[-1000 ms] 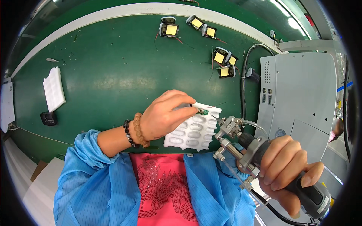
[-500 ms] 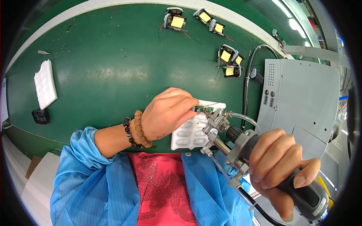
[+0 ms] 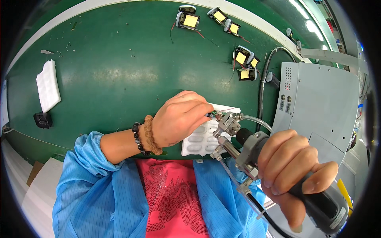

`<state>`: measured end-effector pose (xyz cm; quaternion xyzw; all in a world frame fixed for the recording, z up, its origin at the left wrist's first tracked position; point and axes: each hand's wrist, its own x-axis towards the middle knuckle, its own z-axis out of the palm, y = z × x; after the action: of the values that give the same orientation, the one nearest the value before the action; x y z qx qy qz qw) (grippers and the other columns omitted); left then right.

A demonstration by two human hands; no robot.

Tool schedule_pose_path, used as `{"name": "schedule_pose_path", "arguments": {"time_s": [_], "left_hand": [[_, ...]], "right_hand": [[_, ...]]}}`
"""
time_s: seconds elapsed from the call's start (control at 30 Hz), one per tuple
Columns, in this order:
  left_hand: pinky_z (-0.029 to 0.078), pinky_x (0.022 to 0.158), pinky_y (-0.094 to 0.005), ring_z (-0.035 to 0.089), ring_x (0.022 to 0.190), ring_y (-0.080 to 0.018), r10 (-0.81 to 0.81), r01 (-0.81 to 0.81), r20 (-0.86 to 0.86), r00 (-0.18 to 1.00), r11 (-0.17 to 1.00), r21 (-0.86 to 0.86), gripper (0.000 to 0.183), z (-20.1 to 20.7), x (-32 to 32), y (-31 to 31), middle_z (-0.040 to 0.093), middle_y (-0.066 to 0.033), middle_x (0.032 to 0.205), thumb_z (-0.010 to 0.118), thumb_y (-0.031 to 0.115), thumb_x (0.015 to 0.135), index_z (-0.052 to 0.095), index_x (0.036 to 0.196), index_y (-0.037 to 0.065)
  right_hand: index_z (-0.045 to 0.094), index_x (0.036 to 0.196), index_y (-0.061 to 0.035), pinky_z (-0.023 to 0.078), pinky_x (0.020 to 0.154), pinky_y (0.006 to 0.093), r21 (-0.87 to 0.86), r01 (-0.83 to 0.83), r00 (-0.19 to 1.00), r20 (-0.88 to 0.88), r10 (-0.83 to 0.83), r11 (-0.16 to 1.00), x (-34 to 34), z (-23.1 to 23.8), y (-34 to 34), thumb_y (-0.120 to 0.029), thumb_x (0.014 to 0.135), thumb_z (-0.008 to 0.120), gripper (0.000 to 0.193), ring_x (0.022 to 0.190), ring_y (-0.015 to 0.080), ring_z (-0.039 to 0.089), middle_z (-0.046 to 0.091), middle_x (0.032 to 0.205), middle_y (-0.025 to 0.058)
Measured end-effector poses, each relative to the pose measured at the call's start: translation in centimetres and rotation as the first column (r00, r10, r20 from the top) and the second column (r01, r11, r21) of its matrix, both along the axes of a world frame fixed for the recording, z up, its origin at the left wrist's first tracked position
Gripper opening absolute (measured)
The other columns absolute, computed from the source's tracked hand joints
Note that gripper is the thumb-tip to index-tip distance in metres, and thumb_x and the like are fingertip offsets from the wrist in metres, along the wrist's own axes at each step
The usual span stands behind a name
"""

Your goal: The person uses a soldering iron to attach small electronic components to a circuit board. They pick up components from a green workbench, place them on the board, and apply heat to secure them. The person repeats this process for multiple components throughout the video.

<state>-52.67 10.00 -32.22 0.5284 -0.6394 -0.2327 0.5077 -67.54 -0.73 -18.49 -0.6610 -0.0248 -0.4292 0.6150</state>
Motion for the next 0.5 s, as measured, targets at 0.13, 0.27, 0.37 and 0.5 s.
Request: {"name": "schedule_pose_path", "arguments": {"time_s": [0.13,0.27,0.37,0.5], "left_hand": [[0.054,0.08,-0.0394,0.067,0.089,-0.0302,-0.04,0.04,-0.018,0.999,0.999,-0.01,0.032,0.4,-0.4,-0.3,0.069,-0.0135,0.096,0.081,0.003,0.07,0.067,0.099,0.0],[0.054,0.08,-0.0396,0.066,0.088,-0.0304,-0.009,0.01,0.041,0.999,1.0,-0.021,0.032,0.2,-0.2,0.0,0.068,-0.0138,0.096,0.081,0.005,0.071,0.067,0.1,0.0],[0.054,0.08,-0.0397,0.067,0.089,-0.0297,0.012,-0.011,0.035,0.999,1.0,-0.013,0.03,0.3,-0.2,0.0,0.07,-0.0135,0.098,0.08,0.008,0.076,0.067,0.102,0.0],[0.054,0.081,-0.0387,0.068,0.09,-0.0291,0.04,-0.038,-0.035,0.999,0.998,0.049,0.026,1.7,0.6,0.1,0.072,-0.0128,0.099,0.078,0.011,0.08,0.069,0.103,0.002]], "right_hand": [[0.043,0.1,-0.0114,0.041,0.038,0.0212,-0.024,0.099,0.994,-0.035,-0.1,0.995,0.3,0.6,0.8,-0.041,0.086,0.076,0.046,0.042,0.0083,0.051,0.056,0.061,-0.0021],[0.043,0.101,-0.0102,0.04,0.037,0.0213,-0.003,0.137,0.989,0.049,-0.136,0.991,0.6,-0.1,0.6,-0.04,0.087,0.076,0.046,0.042,0.0084,0.05,0.054,0.059,-0.0023],[0.047,0.104,-0.0086,0.043,0.038,0.0203,-0.003,0.154,0.983,0.102,-0.153,0.988,-2.7,1.7,0.7,-0.04,0.087,0.076,0.046,0.046,0.007,0.054,0.057,0.061,-0.0026],[0.049,0.124,-0.0065,0.047,0.052,0.0266,-0.05,0.06,0.998,0.015,-0.059,0.997,-7.6,5.8,1.2,-0.052,0.094,0.059,0.056,0.06,0.0145,0.052,0.053,0.073,0.0021]]}}
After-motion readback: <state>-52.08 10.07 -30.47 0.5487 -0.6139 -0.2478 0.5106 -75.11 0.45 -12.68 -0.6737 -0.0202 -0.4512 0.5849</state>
